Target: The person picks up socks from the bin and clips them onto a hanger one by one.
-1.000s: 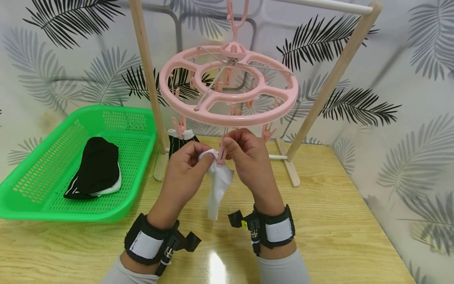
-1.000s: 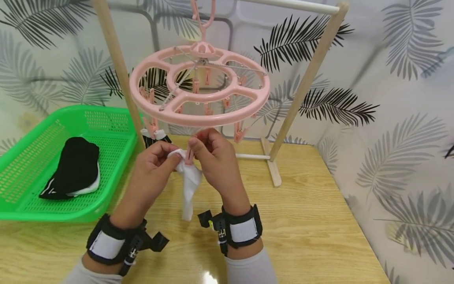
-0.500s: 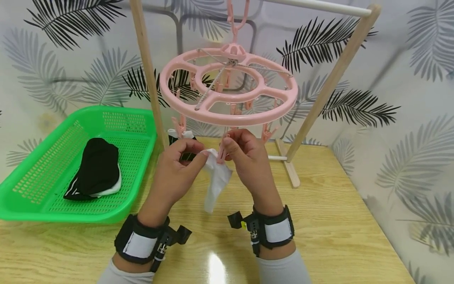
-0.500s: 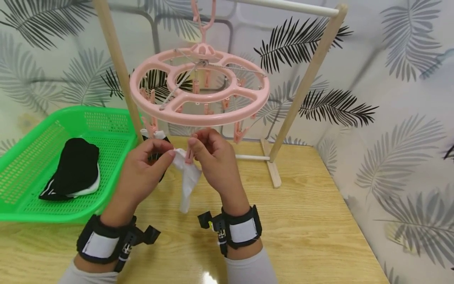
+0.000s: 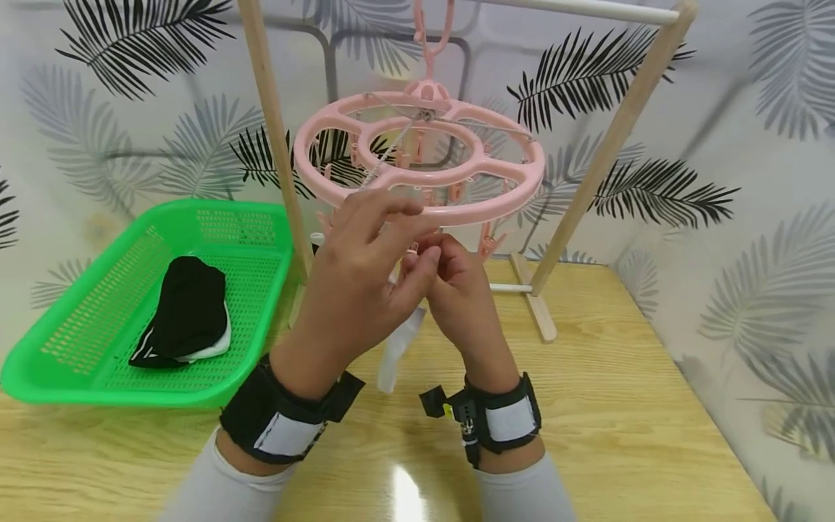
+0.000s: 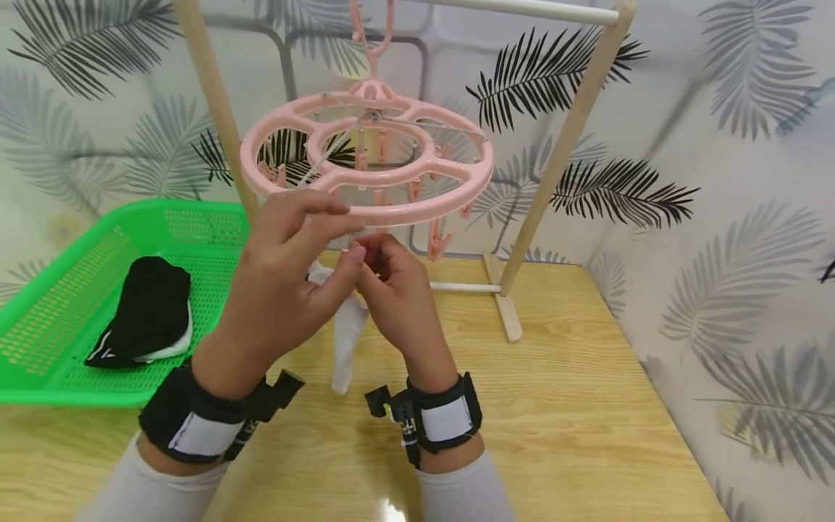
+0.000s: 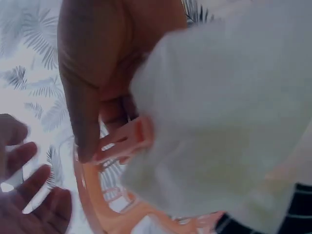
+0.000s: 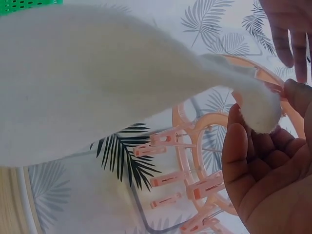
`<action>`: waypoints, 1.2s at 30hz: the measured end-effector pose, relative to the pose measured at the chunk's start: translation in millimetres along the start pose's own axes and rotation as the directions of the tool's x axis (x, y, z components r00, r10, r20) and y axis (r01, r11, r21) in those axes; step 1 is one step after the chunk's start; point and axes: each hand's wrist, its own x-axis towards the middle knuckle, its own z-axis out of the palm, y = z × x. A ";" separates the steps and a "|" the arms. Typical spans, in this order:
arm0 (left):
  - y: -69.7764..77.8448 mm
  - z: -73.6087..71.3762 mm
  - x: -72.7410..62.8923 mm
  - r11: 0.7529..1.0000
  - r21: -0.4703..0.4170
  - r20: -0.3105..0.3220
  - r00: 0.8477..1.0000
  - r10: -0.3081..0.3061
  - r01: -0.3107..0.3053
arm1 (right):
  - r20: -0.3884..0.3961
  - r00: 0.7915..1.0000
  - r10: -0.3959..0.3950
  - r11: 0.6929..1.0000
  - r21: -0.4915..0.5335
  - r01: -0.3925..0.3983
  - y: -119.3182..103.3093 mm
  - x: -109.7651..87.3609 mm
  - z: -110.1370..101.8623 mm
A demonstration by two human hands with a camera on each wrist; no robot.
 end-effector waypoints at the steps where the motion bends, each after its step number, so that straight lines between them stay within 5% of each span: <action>1: 0.3 0.7 4.6 0.999 0.049 0.043 0.999 0.012 -0.014 | -0.005 1.000 0.001 1.000 -0.016 -0.001 0.2 0.1 -0.1; 5: -0.6 3.0 16.8 0.981 0.192 0.191 0.981 -0.031 -0.006 | -0.002 1.000 0.018 1.000 -0.017 -0.018 1.2 0.4 0.0; 9: -2.3 3.2 20.4 0.964 0.266 0.249 0.966 -0.076 0.007 | 0.024 0.999 0.022 1.000 0.019 -0.022 0.9 0.8 1.2; 22: -5.6 -1.0 18.7 0.955 0.274 0.193 0.966 -0.170 0.113 | 0.072 0.996 0.046 0.998 0.031 -0.048 2.7 2.9 3.0; 29: -7.5 -5.6 16.8 0.947 0.283 0.185 0.960 -0.208 0.151 | 0.063 0.998 0.008 0.990 -0.143 0.001 -11.3 -1.8 -5.0; 32: -8.3 -7.2 15.9 0.945 0.280 0.183 0.957 -0.225 0.169 | 0.020 0.999 -0.041 0.980 -0.193 0.044 -23.6 -7.8 -11.7; 36: -9.0 -10.0 15.2 0.941 0.278 0.186 0.951 -0.248 0.191 | -0.118 0.985 -0.128 0.986 -0.121 0.114 -32.4 -13.0 -21.3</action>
